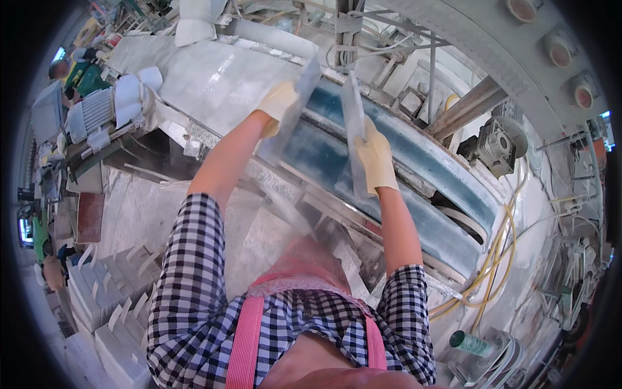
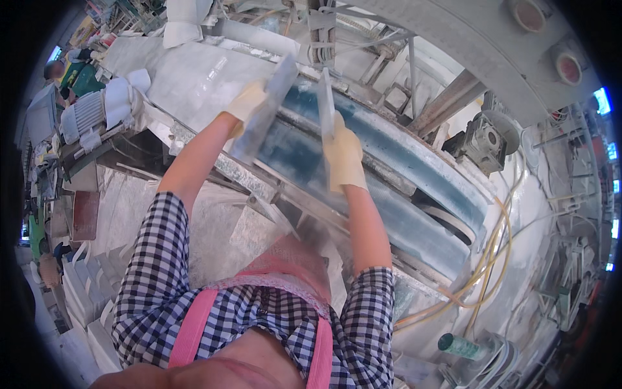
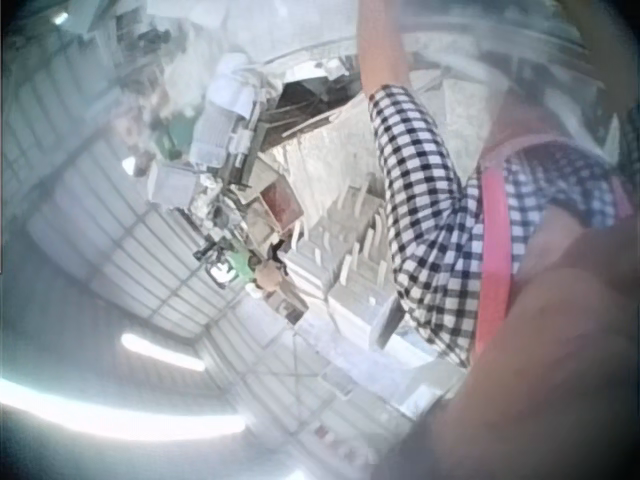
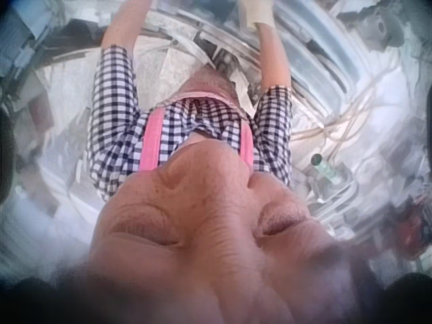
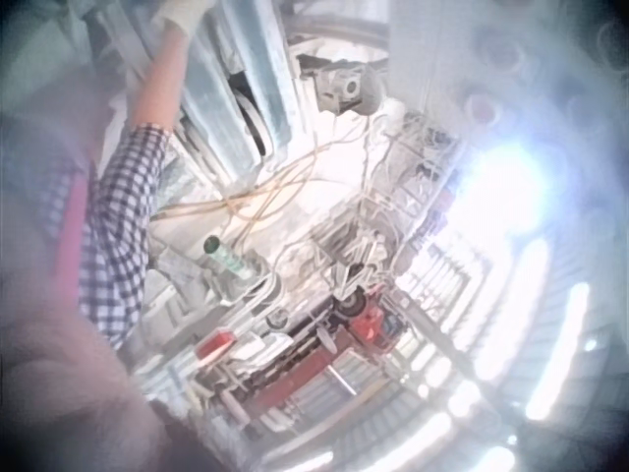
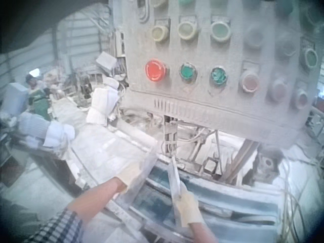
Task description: The person repeatedly picks up rectangular plasterboard sheets from a pile, places them on a conveyor belt, and stacks them into a growing pile. The person also briefly handles two smaller sheets and moves them aside.
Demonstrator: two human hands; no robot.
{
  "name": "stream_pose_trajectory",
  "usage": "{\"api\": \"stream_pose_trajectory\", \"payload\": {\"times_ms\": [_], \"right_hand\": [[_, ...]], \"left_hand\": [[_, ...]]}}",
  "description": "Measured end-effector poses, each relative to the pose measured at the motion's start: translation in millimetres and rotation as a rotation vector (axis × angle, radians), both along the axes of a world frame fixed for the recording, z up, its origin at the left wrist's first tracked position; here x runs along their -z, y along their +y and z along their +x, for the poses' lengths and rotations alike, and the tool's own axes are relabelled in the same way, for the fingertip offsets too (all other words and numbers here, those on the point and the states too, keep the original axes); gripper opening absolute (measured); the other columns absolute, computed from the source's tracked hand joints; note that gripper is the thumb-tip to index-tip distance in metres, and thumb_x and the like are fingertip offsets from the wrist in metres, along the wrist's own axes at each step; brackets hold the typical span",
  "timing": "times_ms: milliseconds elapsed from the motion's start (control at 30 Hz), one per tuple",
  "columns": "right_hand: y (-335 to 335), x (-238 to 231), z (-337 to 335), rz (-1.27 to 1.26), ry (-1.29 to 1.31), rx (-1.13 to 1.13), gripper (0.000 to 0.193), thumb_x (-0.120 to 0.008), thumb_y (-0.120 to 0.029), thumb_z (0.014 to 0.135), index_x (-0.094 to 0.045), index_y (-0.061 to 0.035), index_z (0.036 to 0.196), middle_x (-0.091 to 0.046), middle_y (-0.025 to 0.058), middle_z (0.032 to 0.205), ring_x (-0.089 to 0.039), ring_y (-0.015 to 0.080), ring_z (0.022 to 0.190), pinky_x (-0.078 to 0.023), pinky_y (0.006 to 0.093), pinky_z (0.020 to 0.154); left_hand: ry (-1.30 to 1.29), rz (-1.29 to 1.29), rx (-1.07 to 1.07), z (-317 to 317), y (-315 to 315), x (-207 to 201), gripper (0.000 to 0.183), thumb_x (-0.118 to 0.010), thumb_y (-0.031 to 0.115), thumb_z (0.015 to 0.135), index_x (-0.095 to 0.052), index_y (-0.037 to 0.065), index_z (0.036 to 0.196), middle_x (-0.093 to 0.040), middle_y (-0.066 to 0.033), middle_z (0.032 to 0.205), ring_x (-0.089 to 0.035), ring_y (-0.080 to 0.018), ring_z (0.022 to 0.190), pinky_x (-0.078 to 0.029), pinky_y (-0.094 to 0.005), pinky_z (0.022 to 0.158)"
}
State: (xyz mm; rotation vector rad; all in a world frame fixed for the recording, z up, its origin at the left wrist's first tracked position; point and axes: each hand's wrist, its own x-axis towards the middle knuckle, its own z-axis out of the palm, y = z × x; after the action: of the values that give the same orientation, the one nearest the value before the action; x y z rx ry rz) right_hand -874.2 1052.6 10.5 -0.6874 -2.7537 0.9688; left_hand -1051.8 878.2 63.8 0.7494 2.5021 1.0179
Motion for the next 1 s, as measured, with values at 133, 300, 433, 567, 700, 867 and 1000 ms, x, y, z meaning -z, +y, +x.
{"api": "stream_pose_trajectory", "payload": {"times_ms": [133, 300, 433, 567, 700, 867, 1000], "right_hand": [[3, 8, -24, -0.075, 0.106, -0.040, 0.054, -0.053, -0.021, 0.087, -0.045, -0.0105, 0.140, -0.067, 0.0239, 0.103, -0.063, 0.0434, 0.098, -0.049, 0.0518, 0.086], [0, 9, -36, -0.071, 0.102, -0.083, 0.056, -0.053, -0.025, 0.088, -0.043, -0.0114, 0.142, -0.067, 0.0233, 0.105, -0.063, 0.0428, 0.100, -0.048, 0.0512, 0.086], [-8, -3, -31, -0.112, 0.096, -0.109, 0.061, -0.054, -0.030, 0.090, -0.037, -0.0104, 0.146, -0.068, 0.0215, 0.101, -0.065, 0.0409, 0.096, -0.050, 0.0504, 0.084], [-28, -16, -29, 0.043, -0.101, -0.033, 0.066, -0.053, -0.032, 0.091, -0.031, -0.0090, 0.149, -0.069, 0.0200, 0.100, -0.067, 0.0385, 0.092, -0.053, 0.0496, 0.080], [-41, -23, -36, 0.084, -0.223, -0.003, 0.067, -0.050, -0.023, 0.092, -0.022, -0.0084, 0.151, -0.070, 0.0188, 0.097, -0.068, 0.0375, 0.088, -0.053, 0.0502, 0.078], [-38, -21, -37, 0.061, -0.220, 0.015, 0.066, -0.050, -0.022, 0.092, -0.023, -0.0090, 0.151, -0.069, 0.0204, 0.094, -0.068, 0.0386, 0.087, -0.053, 0.0507, 0.077], [-37, -20, -36, 0.041, -0.219, 0.029, 0.067, -0.053, -0.024, 0.091, -0.024, -0.0100, 0.150, -0.069, 0.0233, 0.091, -0.066, 0.0426, 0.084, -0.052, 0.0528, 0.074]], "left_hand": [[-0.061, 0.131, -0.107, 34, 0, -5, 0.046, -0.048, 0.027, 0.088, -0.059, -0.004, 0.119, -0.062, -0.0282, 0.113, -0.060, -0.0382, 0.108, -0.046, -0.0423, 0.090], [-0.190, 0.160, -0.293, 64, 31, 17, 0.043, -0.049, 0.026, 0.089, -0.058, -0.006, 0.116, -0.062, -0.0258, 0.108, -0.062, -0.0327, 0.102, -0.047, -0.0390, 0.087], [-0.544, 0.583, -0.152, 67, 39, 33, 0.040, -0.051, 0.024, 0.092, -0.058, -0.006, 0.117, -0.063, -0.0226, 0.105, -0.063, -0.0286, 0.096, -0.049, -0.0379, 0.087], [-0.227, 0.371, 0.017, 38, 21, 52, 0.041, -0.057, 0.025, 0.090, -0.058, -0.001, 0.121, -0.065, -0.0193, 0.108, -0.064, -0.0319, 0.093, -0.049, -0.0390, 0.090], [0.635, -0.322, 0.043, -12, -5, 75, 0.058, -0.070, 0.035, 0.081, -0.055, 0.013, 0.132, -0.059, -0.0177, 0.125, -0.054, -0.0368, 0.115, -0.042, -0.0472, 0.098], [0.531, -0.670, -0.054, -40, -9, 83, 0.086, -0.073, 0.046, 0.079, -0.034, 0.019, 0.151, -0.043, -0.0160, 0.145, -0.037, -0.0367, 0.135, -0.035, -0.0542, 0.103], [0.366, -0.727, -0.001, -49, -4, 70, 0.089, -0.072, 0.049, 0.081, -0.031, 0.018, 0.153, -0.035, -0.0184, 0.150, -0.037, -0.0343, 0.136, -0.037, -0.0578, 0.102]]}}
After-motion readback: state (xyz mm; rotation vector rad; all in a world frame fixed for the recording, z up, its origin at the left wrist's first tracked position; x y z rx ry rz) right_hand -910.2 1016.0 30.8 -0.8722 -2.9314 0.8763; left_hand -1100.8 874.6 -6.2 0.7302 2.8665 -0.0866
